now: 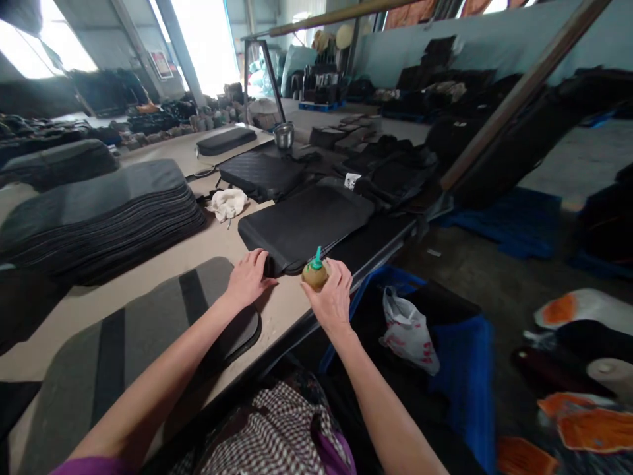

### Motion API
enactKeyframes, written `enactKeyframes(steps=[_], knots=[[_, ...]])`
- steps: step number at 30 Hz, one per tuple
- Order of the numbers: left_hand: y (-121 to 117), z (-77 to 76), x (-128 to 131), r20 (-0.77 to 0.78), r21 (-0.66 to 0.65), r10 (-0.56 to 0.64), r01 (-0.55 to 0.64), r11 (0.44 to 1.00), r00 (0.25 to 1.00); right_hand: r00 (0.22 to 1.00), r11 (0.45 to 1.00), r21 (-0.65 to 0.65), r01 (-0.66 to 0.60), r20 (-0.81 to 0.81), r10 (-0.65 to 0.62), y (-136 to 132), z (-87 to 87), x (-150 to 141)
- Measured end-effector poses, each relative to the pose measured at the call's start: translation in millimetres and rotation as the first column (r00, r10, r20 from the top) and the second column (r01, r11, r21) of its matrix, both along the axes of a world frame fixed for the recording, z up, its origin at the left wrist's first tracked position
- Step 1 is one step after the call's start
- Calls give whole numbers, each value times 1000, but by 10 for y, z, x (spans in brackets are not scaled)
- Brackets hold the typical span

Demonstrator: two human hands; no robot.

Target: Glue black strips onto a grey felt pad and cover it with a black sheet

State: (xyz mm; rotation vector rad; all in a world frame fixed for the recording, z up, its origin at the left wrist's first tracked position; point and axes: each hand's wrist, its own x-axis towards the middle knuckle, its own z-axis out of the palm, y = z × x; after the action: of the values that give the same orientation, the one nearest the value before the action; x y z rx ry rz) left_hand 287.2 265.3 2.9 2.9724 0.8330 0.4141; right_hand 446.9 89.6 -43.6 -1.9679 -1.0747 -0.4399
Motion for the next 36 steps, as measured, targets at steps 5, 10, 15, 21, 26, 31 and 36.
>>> enactKeyframes(steps=[5, 10, 15, 21, 26, 31, 36], knots=[[25, -56, 143, -97, 99, 35, -25, 995, 995, 982, 988, -112, -107, -170, 87, 79, -132, 145], [110, -67, 96, -174, 149, -10, 36, 988, 985, 980, 998, -61, 33, -193, -44, -9, -169, 506], [188, 48, 66, -167, 166, 25, 3, 986, 986, 957, 973, -135, 188, -199, -212, -56, -162, 1236], [336, 170, 80, -129, 29, 242, -240, 970, 962, 977, 983, -102, 155, -132, -167, -177, -117, 1283], [533, 55, -15, 382, -286, 221, -112, 952, 897, 927, 985, 172, 28, -372, 38, -328, -20, 463], [657, -16, -185, 759, -325, 126, 204, 923, 638, 98, 861, 457, -224, -868, 486, -61, 113, -120], [629, 69, -251, 719, -329, 97, 215, 919, 688, -429, 717, 684, -132, -692, 581, 402, 388, -349]])
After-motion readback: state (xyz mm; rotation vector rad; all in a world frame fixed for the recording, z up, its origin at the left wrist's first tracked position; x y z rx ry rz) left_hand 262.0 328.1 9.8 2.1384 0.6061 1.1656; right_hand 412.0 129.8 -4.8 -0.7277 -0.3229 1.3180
